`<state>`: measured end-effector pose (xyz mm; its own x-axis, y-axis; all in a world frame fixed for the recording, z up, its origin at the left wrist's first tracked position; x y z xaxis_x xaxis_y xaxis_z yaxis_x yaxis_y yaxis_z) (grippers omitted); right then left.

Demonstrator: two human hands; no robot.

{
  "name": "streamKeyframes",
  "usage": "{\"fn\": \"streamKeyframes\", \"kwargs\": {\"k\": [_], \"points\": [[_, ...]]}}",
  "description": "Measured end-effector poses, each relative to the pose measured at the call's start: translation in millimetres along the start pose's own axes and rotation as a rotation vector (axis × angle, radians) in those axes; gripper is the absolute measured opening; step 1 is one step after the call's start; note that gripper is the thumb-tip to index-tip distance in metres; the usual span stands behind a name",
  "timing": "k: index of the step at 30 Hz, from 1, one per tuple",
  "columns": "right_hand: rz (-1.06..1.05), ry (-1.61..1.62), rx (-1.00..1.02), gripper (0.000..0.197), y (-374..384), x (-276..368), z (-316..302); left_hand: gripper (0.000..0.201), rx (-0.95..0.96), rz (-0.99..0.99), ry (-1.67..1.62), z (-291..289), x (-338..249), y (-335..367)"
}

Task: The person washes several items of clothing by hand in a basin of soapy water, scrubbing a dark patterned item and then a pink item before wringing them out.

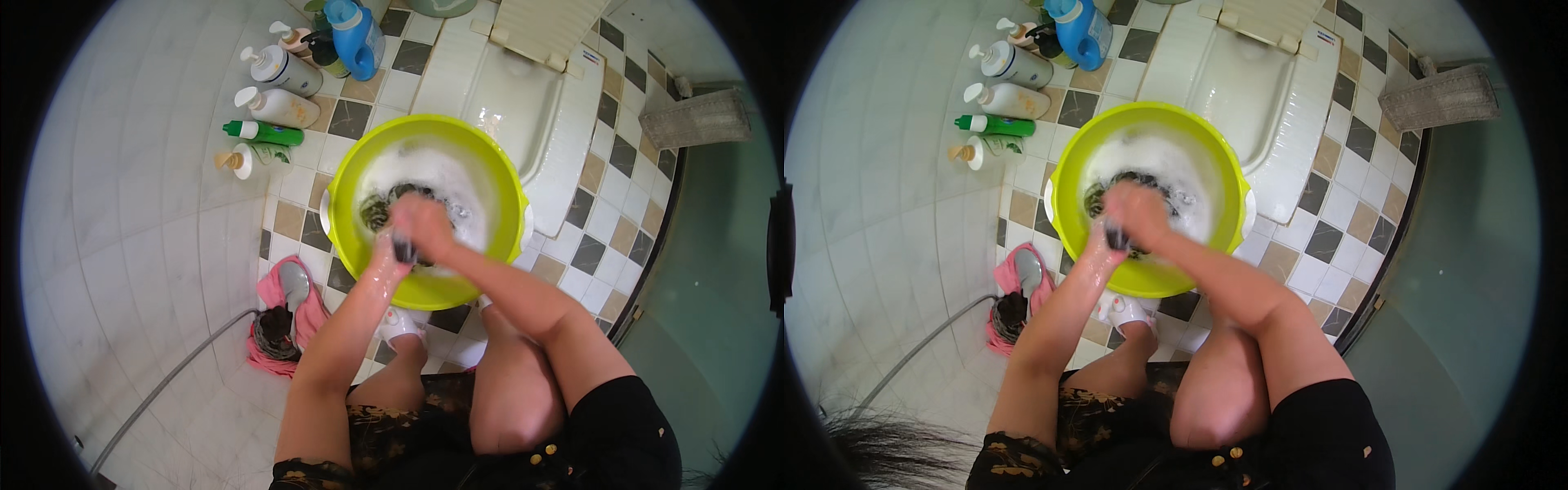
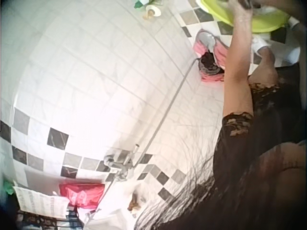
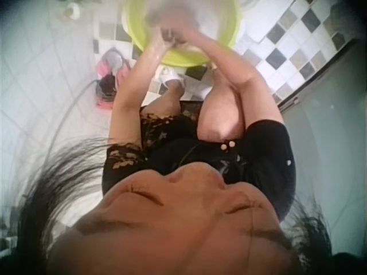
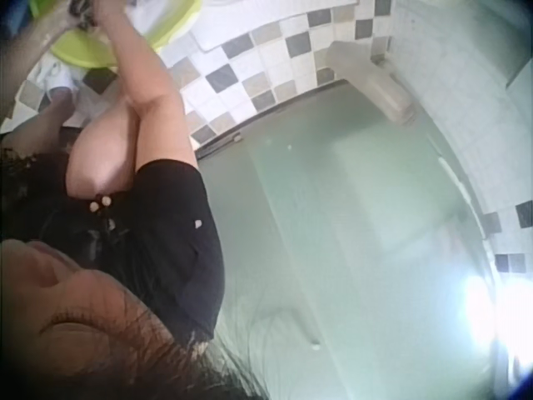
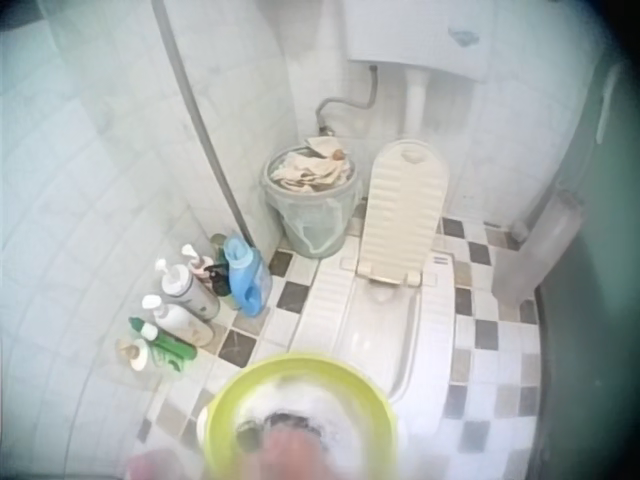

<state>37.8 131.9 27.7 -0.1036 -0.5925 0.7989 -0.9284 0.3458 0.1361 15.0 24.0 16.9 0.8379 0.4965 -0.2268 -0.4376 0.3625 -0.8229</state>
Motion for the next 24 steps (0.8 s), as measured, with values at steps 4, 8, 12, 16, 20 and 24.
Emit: {"fn": "streamKeyframes", "kwargs": {"k": [4,8,12,16,20,24], "points": [[0.166,-0.182,0.097,0.027,18.4,-113.1,-10.7,0.048,-0.06,-0.047,0.247,9.4,2.1,9.5],[0.535,-0.28,-0.21,0.031,-3.6,-132.4,1.3,0.085,-0.158,-0.215,0.076,-20.6,-7.5,30.7],[0.35,0.256,0.355,0.021,-30.8,-40.2,16.9,0.093,-0.015,-0.309,0.046,-24.8,-21.4,32.7],[-0.08,0.21,0.363,0.02,-44.1,54.4,-18.1,0.061,0.105,-0.279,0.159,-7.5,-26.9,-1.2],[0.141,-0.162,0.231,0.024,-27.5,1.9,-6.6,0.044,0.169,-0.051,0.155,-43.3,17.2,16.6],[0.203,0.081,0.026,0.023,-19.8,-15.4,-10.2,0.034,0.238,-0.223,0.009,-23.6,17.3,37.6]]}}
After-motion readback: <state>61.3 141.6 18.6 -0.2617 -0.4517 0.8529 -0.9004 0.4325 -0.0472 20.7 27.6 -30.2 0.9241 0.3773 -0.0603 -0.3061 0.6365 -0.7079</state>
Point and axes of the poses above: each hand's wrist, its own y-axis towards the middle knuckle, its own z-axis out of the palm, x = y × z, the point moved 1 cm from there along y, towards the middle knuckle, and after that the axes turned 9 degrees about -y, right-handed, at the moved point
